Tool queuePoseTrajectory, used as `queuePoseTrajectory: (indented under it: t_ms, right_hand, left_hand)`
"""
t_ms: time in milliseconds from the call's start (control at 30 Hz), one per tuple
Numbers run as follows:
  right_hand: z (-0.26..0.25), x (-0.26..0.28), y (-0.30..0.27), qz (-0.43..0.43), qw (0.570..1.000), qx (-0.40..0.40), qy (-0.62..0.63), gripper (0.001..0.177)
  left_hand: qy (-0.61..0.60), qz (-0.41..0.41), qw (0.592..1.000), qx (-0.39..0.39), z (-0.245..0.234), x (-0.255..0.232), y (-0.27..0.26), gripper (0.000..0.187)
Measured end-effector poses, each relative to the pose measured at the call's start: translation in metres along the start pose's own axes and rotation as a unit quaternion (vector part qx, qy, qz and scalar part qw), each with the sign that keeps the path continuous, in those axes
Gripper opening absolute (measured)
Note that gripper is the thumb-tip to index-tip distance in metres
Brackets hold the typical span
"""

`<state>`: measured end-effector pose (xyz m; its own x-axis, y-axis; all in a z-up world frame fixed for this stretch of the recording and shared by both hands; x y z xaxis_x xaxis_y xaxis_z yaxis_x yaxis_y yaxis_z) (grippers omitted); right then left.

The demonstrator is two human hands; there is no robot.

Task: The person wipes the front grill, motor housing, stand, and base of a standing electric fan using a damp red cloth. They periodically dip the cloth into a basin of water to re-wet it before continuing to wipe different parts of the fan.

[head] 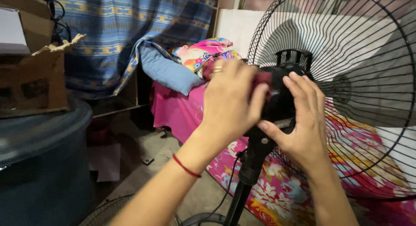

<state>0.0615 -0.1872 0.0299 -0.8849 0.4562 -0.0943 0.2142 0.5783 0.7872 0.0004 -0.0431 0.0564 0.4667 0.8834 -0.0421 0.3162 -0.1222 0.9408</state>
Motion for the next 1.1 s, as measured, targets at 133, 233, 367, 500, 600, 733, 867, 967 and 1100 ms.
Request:
queuePoseTrajectory:
  t_ms: [133,233,367,500,600,733,867,967,1100]
  right_hand:
    - [0.001,-0.003,0.000,0.012,1.000,-0.009,0.000,0.083]
    - [0.003,-0.010,0.000,0.019,1.000,-0.019,0.005,0.072]
    - [0.001,-0.017,-0.003,0.008,1.000,-0.026,0.014,0.064]
    - [0.003,-0.023,-0.005,0.004,0.998,-0.022,0.061,0.056]
    - [-0.001,-0.030,-0.006,0.001,0.995,-0.018,0.101,0.053]
    - [-0.003,-0.044,-0.008,0.021,0.984,0.016,0.179,0.052]
    - [-0.002,-0.046,-0.004,0.027,0.983,0.029,0.178,0.052]
    - [-0.007,-0.041,-0.008,0.016,0.983,0.030,0.179,0.053]
    - [-0.017,-0.038,-0.012,0.004,0.969,0.036,0.246,0.055]
  left_hand:
    - [-0.122,-0.117,0.974,-0.152,0.014,0.041,-0.014,0.025]
    - [-0.327,-0.190,0.909,-0.174,0.044,0.075,-0.027,0.039]
    - [-0.359,-0.276,0.880,-0.144,0.083,0.097,-0.041,0.054]
    - [-0.498,-0.287,0.786,-0.226,0.131,0.121,-0.075,0.055]
    - [-0.708,-0.201,0.625,-0.258,0.178,0.119,-0.087,0.055]
    - [-0.863,-0.249,0.417,-0.137,0.228,0.105,-0.093,0.055]
    - [-0.859,-0.274,0.358,-0.242,0.218,0.095,-0.087,0.055]
    - [-0.825,-0.296,0.325,-0.354,0.197,0.069,-0.093,0.055]
    - [-0.585,-0.313,0.636,-0.394,0.117,0.017,-0.112,0.050]
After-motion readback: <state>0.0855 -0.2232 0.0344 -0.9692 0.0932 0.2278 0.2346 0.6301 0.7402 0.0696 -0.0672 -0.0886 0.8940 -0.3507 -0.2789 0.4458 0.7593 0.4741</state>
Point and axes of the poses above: each hand's wrist, its own y-axis towards the middle knuckle, its own z-axis out of the palm, x = y × z, the point moved 9 cm from there along y, towards the middle knuckle, and after that the axes turned 15 degrees about x, right-handed, at the moved point
